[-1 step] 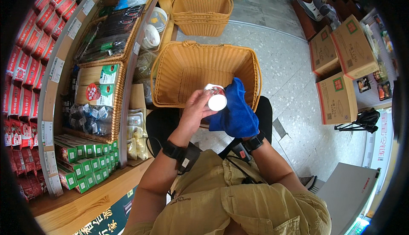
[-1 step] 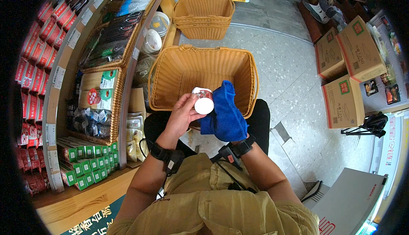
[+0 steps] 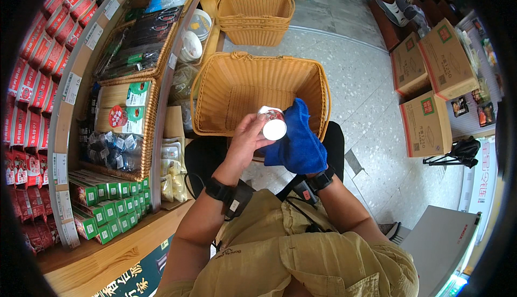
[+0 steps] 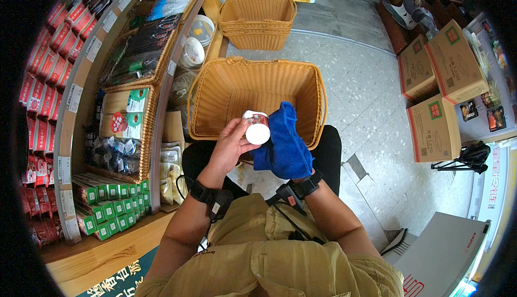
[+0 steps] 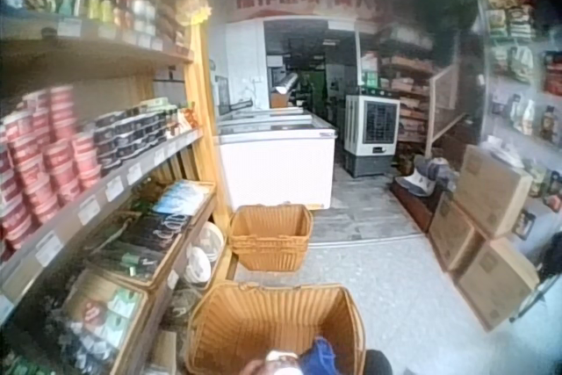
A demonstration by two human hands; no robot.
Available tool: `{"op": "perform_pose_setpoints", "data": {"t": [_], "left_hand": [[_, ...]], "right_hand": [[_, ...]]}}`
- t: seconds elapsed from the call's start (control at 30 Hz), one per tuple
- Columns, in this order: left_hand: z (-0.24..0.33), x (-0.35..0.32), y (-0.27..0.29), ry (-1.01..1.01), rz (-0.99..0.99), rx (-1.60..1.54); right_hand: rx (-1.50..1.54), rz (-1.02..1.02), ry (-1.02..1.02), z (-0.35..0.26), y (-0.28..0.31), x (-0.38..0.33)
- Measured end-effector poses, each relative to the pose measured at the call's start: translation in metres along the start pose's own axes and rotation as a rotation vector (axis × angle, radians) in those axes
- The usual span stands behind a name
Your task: The person picks up several small containers from a shelf and wipes them with a blue cloth before placing them into a basket.
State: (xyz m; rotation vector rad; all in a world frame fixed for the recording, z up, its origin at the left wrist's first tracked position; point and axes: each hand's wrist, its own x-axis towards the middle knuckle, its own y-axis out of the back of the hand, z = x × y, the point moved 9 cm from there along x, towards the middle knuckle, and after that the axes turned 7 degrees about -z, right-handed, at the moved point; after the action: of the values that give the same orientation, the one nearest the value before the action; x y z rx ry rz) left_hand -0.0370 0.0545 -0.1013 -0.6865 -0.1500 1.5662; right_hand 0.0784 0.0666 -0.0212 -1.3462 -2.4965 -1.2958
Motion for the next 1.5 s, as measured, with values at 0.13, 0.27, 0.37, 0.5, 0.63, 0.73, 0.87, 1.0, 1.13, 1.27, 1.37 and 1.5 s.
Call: {"op": "perform_pose_setpoints", "data": {"t": [0.13,0.27,0.37,0.5,0.63,0.73,0.87,1.0,1.13,1.27,1.37,1.5], "left_hand": [[-0.001,0.000,0.000,0.018,-0.002,-0.002],[-0.001,0.002,0.002,-0.045,-0.014,0.136],[0.006,0.000,-0.006,-0.158,0.002,0.439],[0.017,-0.009,-0.006,-0.316,0.129,0.647],[0.033,-0.018,-0.021,-0.445,0.185,0.926],[0.050,-0.028,-0.039,-0.613,0.208,1.142],[0.046,-0.024,-0.038,-0.476,0.173,1.131],[0.034,-0.014,-0.026,-0.322,0.158,0.996],[0.026,-0.010,-0.023,-0.371,0.159,0.827],[0.009,-0.002,-0.006,-0.262,0.131,0.837],[0.034,-0.010,-0.030,-0.305,0.129,0.986],[0.033,-0.006,-0.033,-0.407,0.060,0.883]], "right_hand": [[-0.038,-0.026,-0.017,0.008,-0.005,-0.003],[0.139,-0.045,-0.039,0.004,-0.002,0.000],[0.099,-0.077,0.038,-0.001,-0.005,0.003],[0.084,-0.003,0.077,-0.001,-0.009,-0.004],[0.316,-0.047,-0.101,0.027,-0.020,-0.003],[-0.029,0.083,0.030,0.006,-0.014,0.003],[0.818,-0.066,-0.316,0.038,-0.034,-0.006],[1.214,-0.099,-0.379,0.045,-0.048,-0.012],[1.472,-0.100,-0.427,0.045,-0.045,-0.014],[1.235,-0.044,-0.429,0.033,-0.031,0.000],[0.776,-0.210,-0.132,0.035,-0.021,-0.001],[0.232,-0.232,0.092,-0.006,-0.013,0.016]]}}
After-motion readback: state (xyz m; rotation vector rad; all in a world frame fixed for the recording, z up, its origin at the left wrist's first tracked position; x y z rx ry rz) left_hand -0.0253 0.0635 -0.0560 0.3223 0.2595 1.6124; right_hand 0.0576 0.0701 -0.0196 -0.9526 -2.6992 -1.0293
